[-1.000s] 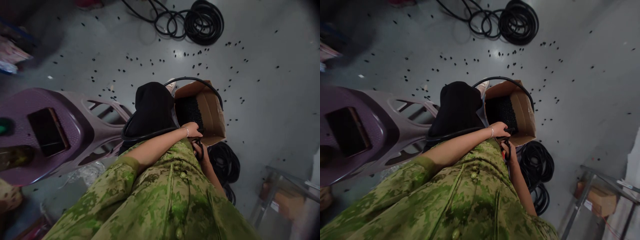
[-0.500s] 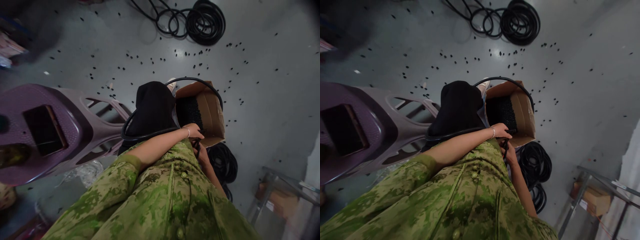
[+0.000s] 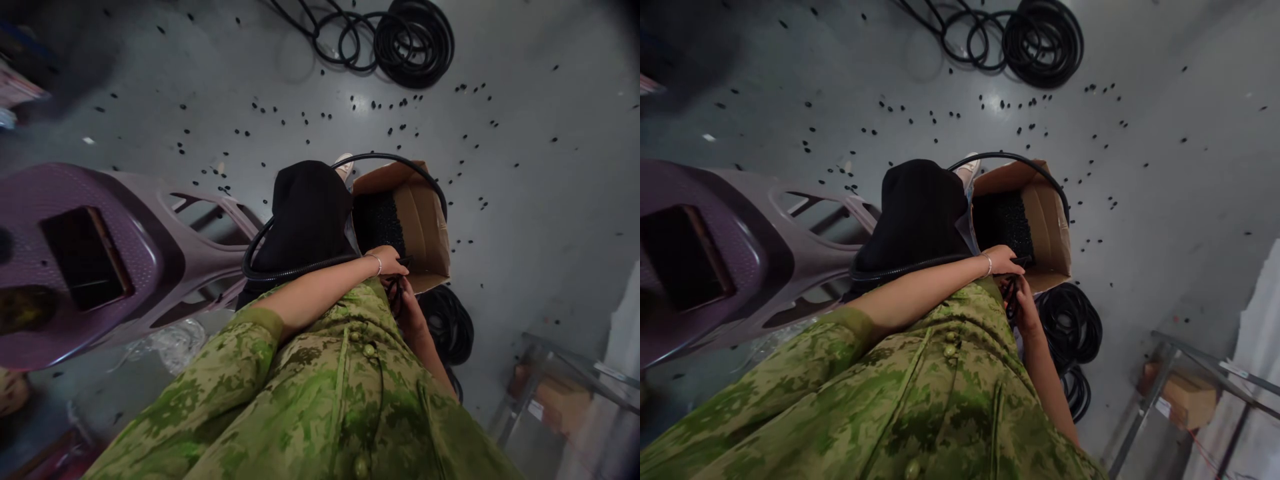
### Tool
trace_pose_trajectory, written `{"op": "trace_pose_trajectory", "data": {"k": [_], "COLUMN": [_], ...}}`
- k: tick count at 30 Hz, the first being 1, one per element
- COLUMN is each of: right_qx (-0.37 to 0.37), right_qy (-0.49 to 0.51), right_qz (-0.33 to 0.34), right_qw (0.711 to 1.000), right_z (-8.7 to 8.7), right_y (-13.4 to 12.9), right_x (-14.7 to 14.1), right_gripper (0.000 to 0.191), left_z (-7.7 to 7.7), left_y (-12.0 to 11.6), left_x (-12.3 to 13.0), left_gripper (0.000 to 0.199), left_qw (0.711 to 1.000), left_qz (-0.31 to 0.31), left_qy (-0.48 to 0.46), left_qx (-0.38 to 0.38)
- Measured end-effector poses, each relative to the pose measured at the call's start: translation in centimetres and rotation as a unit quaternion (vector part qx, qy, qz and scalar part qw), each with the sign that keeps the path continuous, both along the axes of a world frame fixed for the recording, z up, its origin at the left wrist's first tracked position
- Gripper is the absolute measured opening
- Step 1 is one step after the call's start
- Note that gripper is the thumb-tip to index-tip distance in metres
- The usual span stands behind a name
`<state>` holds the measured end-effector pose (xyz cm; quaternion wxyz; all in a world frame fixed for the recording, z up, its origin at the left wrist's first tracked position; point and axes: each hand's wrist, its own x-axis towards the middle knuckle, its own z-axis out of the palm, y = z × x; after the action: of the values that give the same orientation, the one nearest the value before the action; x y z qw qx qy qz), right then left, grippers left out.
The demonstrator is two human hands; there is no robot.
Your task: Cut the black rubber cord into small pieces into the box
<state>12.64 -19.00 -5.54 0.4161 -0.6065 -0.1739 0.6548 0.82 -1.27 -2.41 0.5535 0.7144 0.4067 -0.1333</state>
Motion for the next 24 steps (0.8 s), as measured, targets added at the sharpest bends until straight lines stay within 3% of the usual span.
{"op": "trace_pose_trajectory", "data": {"k": [6,12,17,20,24], "right_qx": [-0.011,-0.031,-0.046,-0.045,-0.046], "right_qy": [-0.026,-0.011,0.005,0.008,0.002], "right_qz": [0.02,0.019,-0.005,-0.028,-0.032], "right_qw": [0.999,0.999,0.999,0.999,0.998], "right_z": [0.5,0.6,0.4,0.1,-0.2], "right_y": [1.2,1.7,1.7,1.4,1.5], "right_x": [-1.0,-1.0,-0.5,-0.1,-0.5], "right_gripper": [0.074,0.079,0.082,0.08,0.081], "left_z": [0.0,1.0,2.1,2.2,2.1], "left_y": [0.3,0.5,0.7,0.7,0.3], "left_x": [-0.2,-1.6,-2.4,-2.5,-2.5], "left_gripper": [0.037,0.037,0.035,0.035,0.036], "left_qw": [1.0,0.986,0.972,0.97,0.974], "left_qz": [-0.017,-0.028,-0.016,-0.005,-0.038], "left_qy": [0.003,0.054,0.078,0.069,0.057], "left_qx": [0.016,0.157,0.221,0.233,0.216]}}
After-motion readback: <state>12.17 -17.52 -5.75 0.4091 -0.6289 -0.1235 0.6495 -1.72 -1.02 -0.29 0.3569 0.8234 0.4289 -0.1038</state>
